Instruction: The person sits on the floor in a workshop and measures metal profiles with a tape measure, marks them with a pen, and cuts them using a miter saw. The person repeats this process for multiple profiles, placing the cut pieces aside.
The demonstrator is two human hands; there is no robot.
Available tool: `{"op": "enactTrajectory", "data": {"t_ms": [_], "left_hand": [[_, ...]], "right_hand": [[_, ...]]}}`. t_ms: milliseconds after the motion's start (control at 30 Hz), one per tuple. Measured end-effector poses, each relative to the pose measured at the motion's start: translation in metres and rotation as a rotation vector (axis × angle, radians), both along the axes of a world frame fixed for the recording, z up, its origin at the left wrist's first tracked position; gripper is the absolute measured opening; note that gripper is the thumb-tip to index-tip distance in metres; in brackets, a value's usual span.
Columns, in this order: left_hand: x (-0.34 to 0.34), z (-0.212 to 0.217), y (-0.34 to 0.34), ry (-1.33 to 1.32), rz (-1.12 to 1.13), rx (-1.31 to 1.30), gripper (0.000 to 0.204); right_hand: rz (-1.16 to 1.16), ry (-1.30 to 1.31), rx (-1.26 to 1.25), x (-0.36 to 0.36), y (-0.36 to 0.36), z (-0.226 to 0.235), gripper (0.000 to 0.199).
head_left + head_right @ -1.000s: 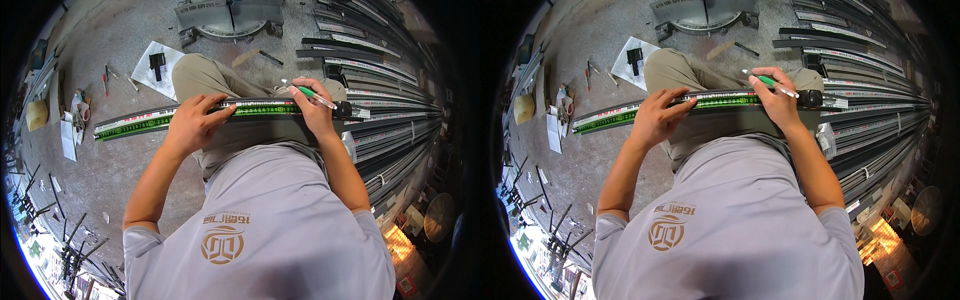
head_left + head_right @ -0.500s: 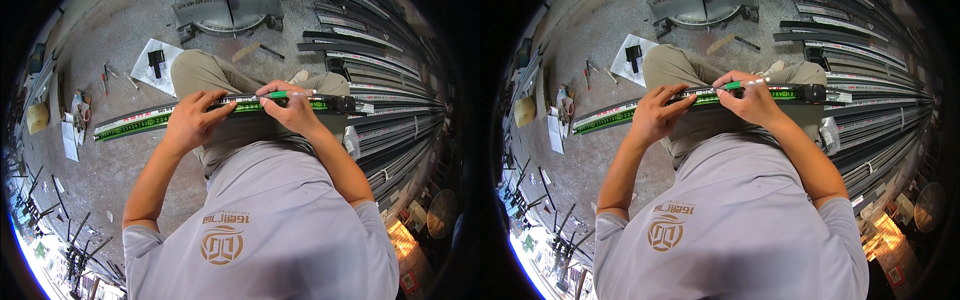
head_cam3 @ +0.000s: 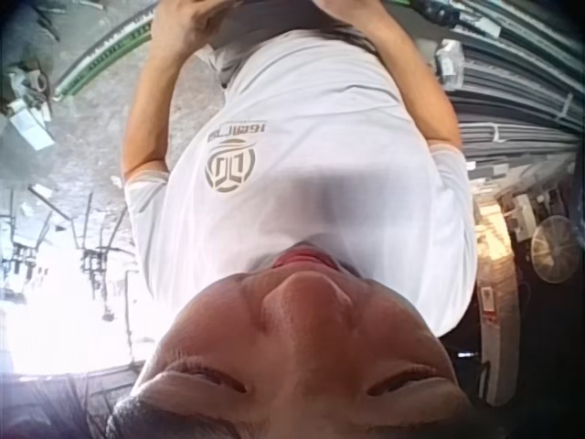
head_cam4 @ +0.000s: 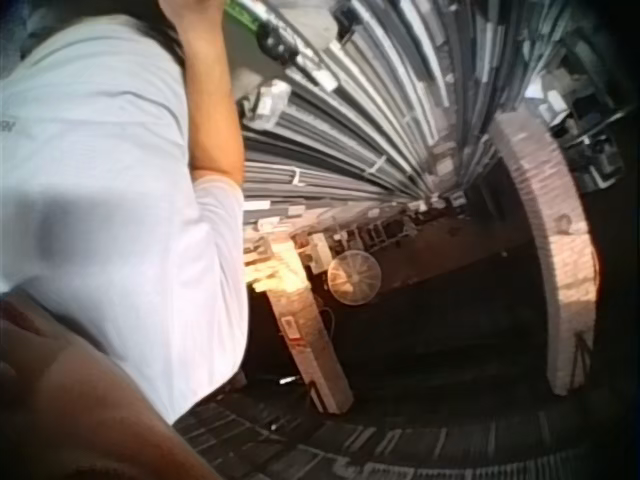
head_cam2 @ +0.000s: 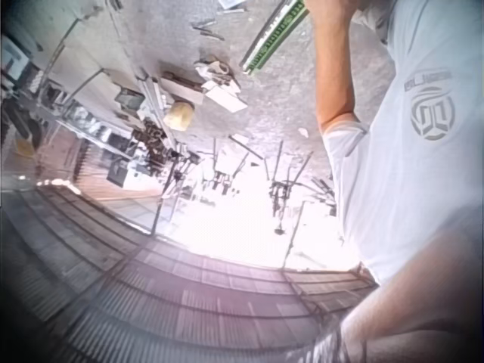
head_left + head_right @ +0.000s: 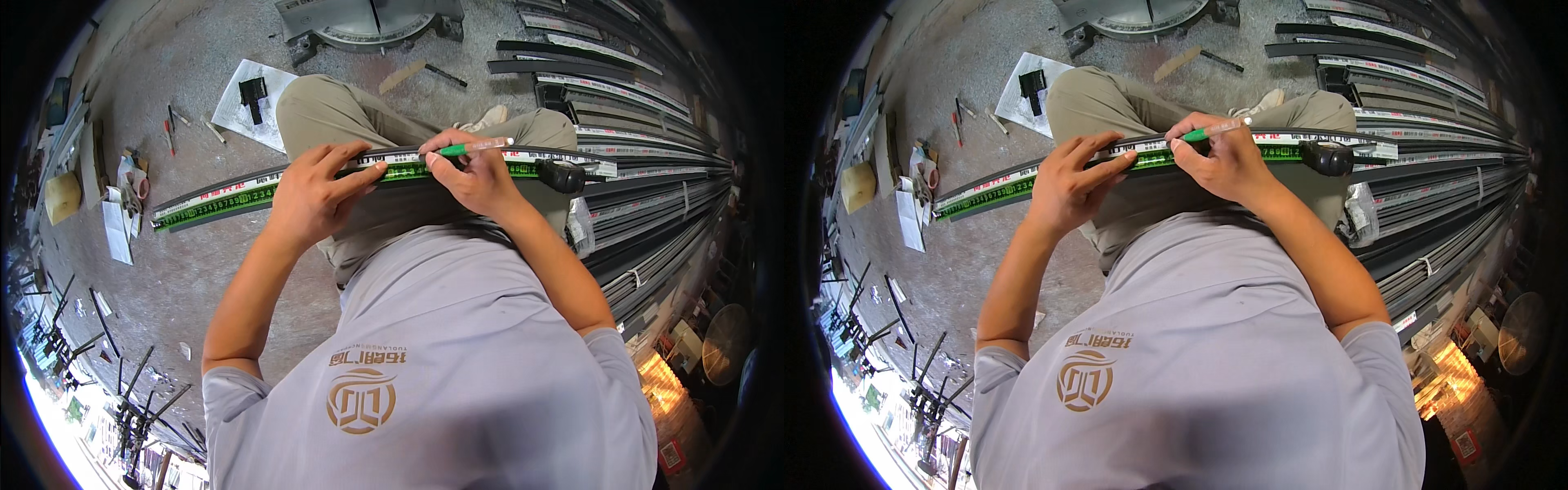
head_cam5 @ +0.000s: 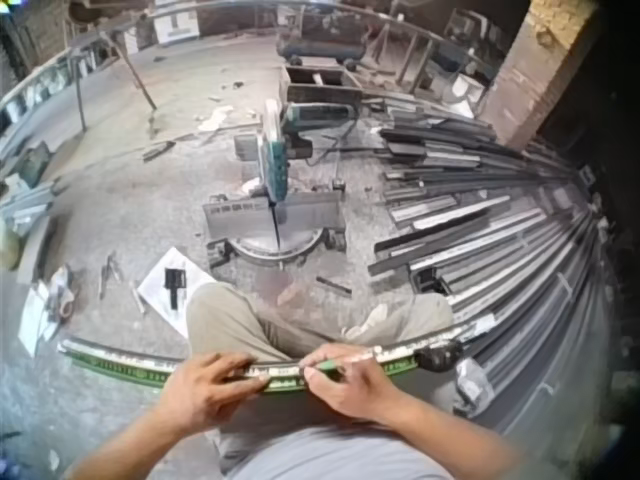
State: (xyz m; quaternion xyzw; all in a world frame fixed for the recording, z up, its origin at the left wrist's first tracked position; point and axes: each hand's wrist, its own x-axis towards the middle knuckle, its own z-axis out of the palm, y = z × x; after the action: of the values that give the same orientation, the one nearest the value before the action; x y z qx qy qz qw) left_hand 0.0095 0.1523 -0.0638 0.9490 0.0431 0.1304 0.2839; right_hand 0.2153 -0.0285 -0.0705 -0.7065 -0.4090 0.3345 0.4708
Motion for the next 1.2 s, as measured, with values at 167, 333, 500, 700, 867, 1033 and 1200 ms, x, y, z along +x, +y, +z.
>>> {"op": "enactTrajectory", "data": {"t_ms": [167, 333, 500, 700, 867, 1033, 1200], "left_hand": [[0.000, -0.001, -0.002, 0.010, 0.026, 0.003, 0.045], [-0.001, -0.005, -0.006, -0.037, 0.033, -0.007, 0.045], [-0.005, -0.006, -0.002, 0.002, -0.005, -0.010, 0.047], [-0.006, -0.008, -0.009, -0.090, 0.041, -0.022, 0.037], [-0.006, -0.010, -0.006, -0.098, 0.026, -0.025, 0.032], [-0.005, -0.009, -0.006, -0.081, 0.023, -0.024, 0.030], [-0.006, -0.008, -0.008, -0.094, 0.043, -0.019, 0.030]], "right_hand": [[0.017, -0.034, 0.014, 0.005, 0.003, -0.002, 0.013], [0.076, -0.133, 0.037, 0.011, -0.004, 0.000, 0.011], [0.006, 0.010, -0.016, 0.004, -0.008, 0.000, 0.007], [0.043, 0.145, -0.050, 0.004, -0.009, 0.008, 0.011], [0.041, 0.160, -0.031, 0.005, -0.011, 0.006, 0.011], [0.049, 0.148, -0.003, 0.005, -0.011, 0.005, 0.012], [0.009, 0.174, 0.014, 0.005, -0.013, 0.003, 0.011]]}}
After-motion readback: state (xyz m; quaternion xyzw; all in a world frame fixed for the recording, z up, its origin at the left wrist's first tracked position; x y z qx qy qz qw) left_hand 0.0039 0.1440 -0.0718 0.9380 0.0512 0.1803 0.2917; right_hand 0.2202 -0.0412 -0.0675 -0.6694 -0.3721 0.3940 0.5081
